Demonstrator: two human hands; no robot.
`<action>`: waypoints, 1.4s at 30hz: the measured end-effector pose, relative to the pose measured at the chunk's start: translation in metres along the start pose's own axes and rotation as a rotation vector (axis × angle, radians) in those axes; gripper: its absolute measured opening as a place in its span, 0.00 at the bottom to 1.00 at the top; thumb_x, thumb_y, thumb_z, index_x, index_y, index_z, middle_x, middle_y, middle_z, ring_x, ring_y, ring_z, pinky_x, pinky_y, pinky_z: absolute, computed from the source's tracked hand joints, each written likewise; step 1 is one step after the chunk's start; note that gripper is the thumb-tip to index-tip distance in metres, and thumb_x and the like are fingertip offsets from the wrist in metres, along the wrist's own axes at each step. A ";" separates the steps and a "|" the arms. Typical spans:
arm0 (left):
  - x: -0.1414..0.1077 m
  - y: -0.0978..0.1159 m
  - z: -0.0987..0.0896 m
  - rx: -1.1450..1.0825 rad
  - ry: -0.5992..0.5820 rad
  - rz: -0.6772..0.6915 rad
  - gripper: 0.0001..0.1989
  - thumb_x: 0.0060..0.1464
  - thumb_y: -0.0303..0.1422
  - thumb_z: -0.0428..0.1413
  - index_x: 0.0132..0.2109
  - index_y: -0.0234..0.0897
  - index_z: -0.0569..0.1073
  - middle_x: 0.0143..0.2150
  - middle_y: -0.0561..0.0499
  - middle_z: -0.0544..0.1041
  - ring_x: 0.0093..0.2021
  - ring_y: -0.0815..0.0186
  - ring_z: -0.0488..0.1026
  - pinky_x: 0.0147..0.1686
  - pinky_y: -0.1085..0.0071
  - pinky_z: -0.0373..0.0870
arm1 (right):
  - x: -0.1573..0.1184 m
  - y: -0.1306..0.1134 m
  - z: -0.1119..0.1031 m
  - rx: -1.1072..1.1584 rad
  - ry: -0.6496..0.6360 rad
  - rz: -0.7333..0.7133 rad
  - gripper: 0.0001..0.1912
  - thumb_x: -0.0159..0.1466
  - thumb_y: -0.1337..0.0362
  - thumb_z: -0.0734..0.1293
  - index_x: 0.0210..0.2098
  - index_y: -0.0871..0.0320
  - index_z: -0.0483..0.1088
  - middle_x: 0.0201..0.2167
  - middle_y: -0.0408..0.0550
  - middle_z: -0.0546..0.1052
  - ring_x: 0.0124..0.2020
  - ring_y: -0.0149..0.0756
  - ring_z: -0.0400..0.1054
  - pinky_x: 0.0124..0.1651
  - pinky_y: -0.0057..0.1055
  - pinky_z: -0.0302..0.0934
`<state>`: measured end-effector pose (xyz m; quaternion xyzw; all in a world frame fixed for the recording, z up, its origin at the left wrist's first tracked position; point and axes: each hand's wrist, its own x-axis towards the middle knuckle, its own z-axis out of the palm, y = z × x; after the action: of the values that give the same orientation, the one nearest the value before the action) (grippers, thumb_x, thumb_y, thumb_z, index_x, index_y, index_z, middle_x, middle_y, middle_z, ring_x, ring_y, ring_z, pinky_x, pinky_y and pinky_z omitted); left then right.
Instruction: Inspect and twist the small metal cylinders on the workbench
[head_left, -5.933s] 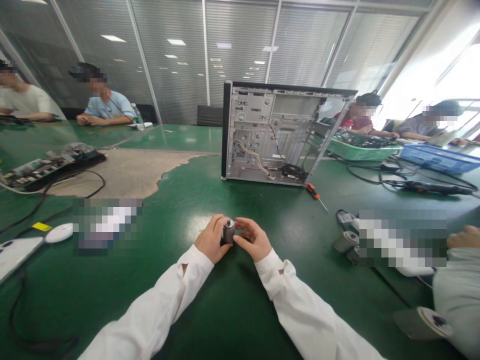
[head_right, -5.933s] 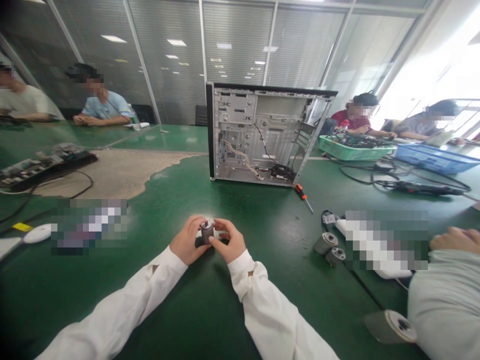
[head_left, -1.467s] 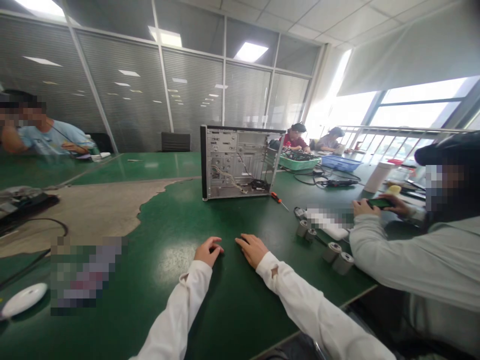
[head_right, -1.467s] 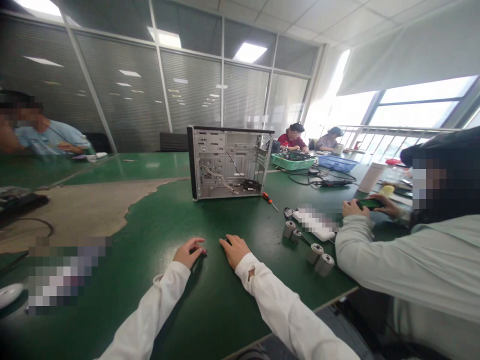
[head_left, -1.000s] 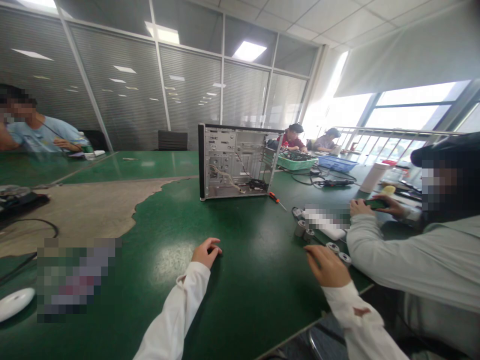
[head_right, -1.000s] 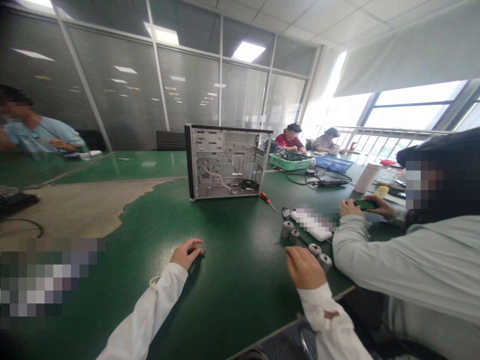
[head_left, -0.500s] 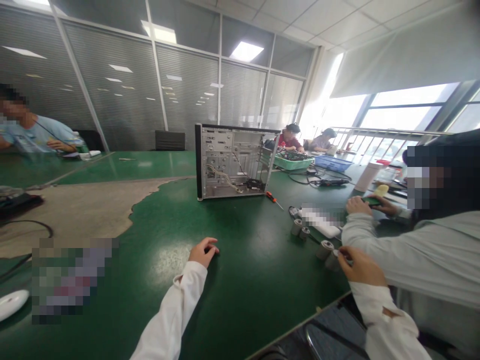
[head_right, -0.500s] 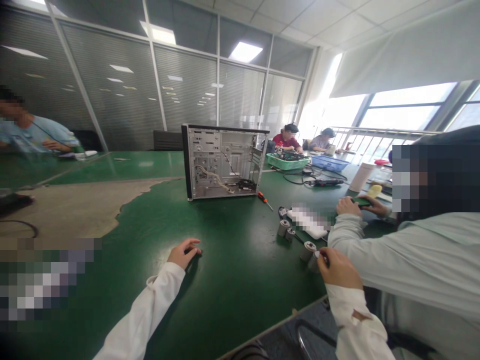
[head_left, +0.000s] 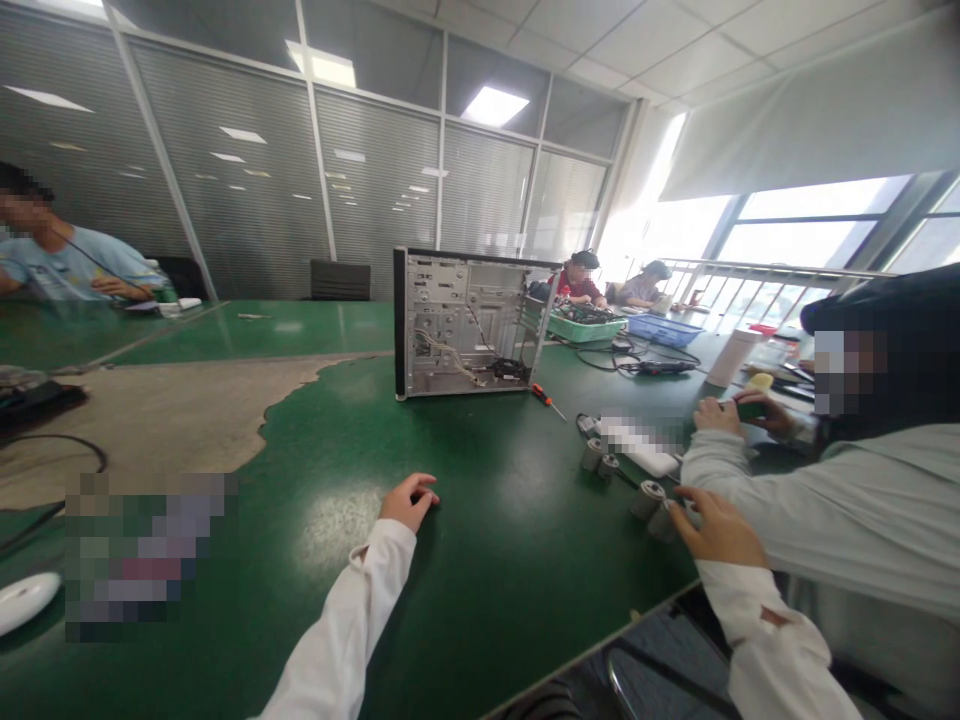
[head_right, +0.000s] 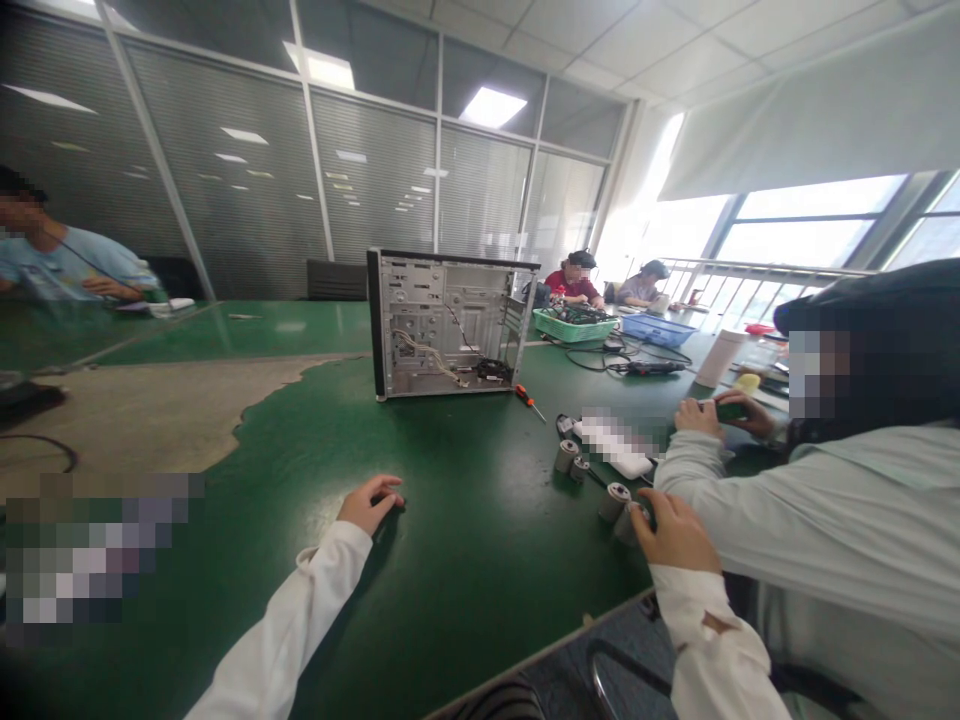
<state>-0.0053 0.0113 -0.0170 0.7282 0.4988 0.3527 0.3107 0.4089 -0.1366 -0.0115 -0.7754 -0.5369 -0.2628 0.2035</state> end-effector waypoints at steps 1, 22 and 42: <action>0.000 0.000 0.000 -0.005 0.000 -0.001 0.11 0.42 0.28 0.48 0.36 0.38 0.68 0.26 0.54 0.77 0.32 0.67 0.73 0.38 0.71 0.65 | 0.002 0.000 0.003 -0.011 0.005 -0.009 0.17 0.54 0.55 0.56 0.38 0.59 0.64 0.32 0.50 0.70 0.33 0.40 0.65 0.33 0.33 0.57; -0.003 -0.002 0.002 -0.034 0.010 0.010 0.11 0.41 0.27 0.49 0.36 0.38 0.67 0.26 0.54 0.76 0.31 0.68 0.72 0.38 0.71 0.66 | 0.045 -0.164 -0.030 0.368 -0.159 -0.412 0.26 0.54 0.57 0.59 0.50 0.59 0.54 0.35 0.49 0.72 0.37 0.37 0.65 0.40 0.33 0.52; 0.002 -0.006 0.004 0.164 0.212 0.283 0.26 0.42 0.28 0.51 0.51 0.35 0.56 0.44 0.44 0.67 0.46 0.60 0.63 0.46 0.60 0.59 | 0.032 -0.286 0.076 1.423 -0.350 -0.123 0.29 0.50 0.67 0.61 0.50 0.55 0.48 0.38 0.47 0.65 0.30 0.29 0.65 0.31 0.29 0.61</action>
<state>-0.0045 0.0151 -0.0238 0.7727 0.4486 0.4257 0.1431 0.1632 0.0291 -0.0410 -0.4549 -0.6448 0.2658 0.5538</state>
